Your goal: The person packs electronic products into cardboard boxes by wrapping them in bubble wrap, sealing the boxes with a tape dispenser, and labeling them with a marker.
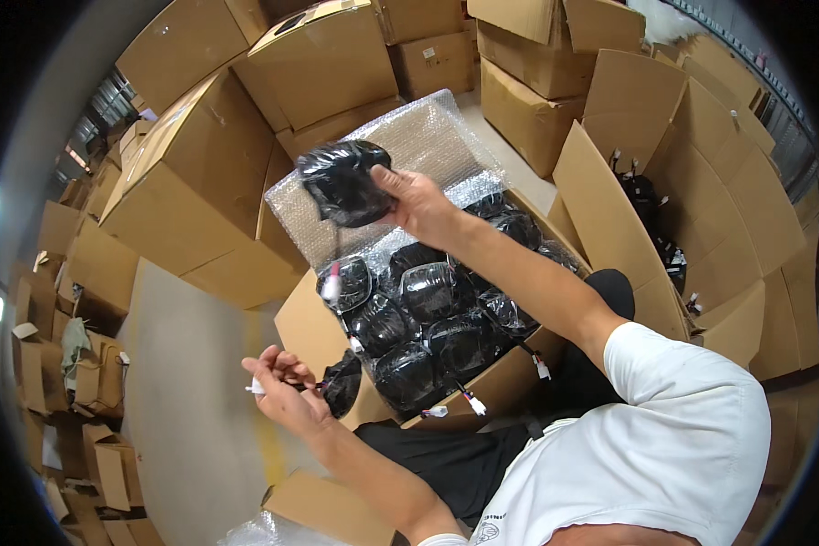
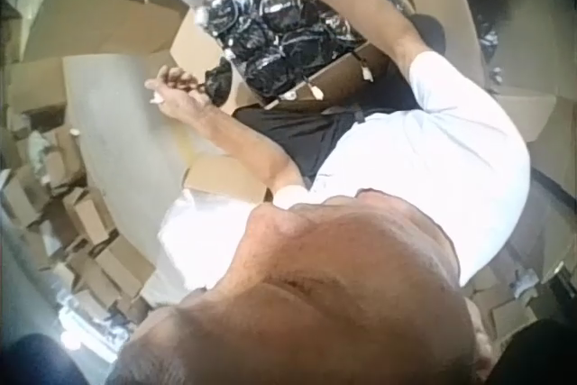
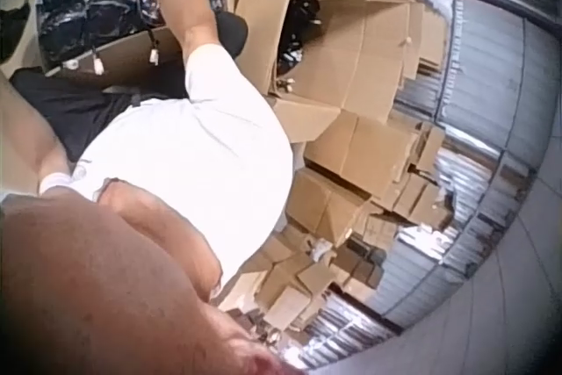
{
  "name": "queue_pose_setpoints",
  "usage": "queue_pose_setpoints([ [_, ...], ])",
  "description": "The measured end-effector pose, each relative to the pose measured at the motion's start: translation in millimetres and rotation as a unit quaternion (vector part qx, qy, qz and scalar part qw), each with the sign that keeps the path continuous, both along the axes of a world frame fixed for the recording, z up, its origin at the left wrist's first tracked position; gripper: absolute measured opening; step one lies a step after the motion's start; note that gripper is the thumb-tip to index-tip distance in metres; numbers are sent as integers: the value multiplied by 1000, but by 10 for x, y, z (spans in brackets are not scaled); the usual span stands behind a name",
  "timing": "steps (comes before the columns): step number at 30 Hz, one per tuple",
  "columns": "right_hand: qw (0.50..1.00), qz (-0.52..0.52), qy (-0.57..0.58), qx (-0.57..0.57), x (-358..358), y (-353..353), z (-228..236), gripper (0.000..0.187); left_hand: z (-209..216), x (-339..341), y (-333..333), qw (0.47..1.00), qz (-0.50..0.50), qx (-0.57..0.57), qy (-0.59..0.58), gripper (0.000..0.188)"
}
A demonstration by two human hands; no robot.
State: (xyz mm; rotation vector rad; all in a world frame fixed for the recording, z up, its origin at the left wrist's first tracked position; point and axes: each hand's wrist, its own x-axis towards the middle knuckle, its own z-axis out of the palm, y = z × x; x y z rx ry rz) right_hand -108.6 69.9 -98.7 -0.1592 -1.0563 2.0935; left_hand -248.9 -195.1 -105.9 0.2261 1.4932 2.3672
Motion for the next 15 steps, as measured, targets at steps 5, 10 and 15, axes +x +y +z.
queue_pose_setpoints([
  [5, 962, -13, -262, -71, 187, 430, -997, 37, 60, 93, 53, 999, -17, 32, -21, 45],
  [10, 927, -69, -362, -69, 109, 401, -1473, 39, 46, 152, 72, 998, -33, 40, -20, 44],
  [15, 858, -121, -494, 75, 164, 433, -1549, 55, 25, 144, 102, 994, -32, 97, -26, 50],
])
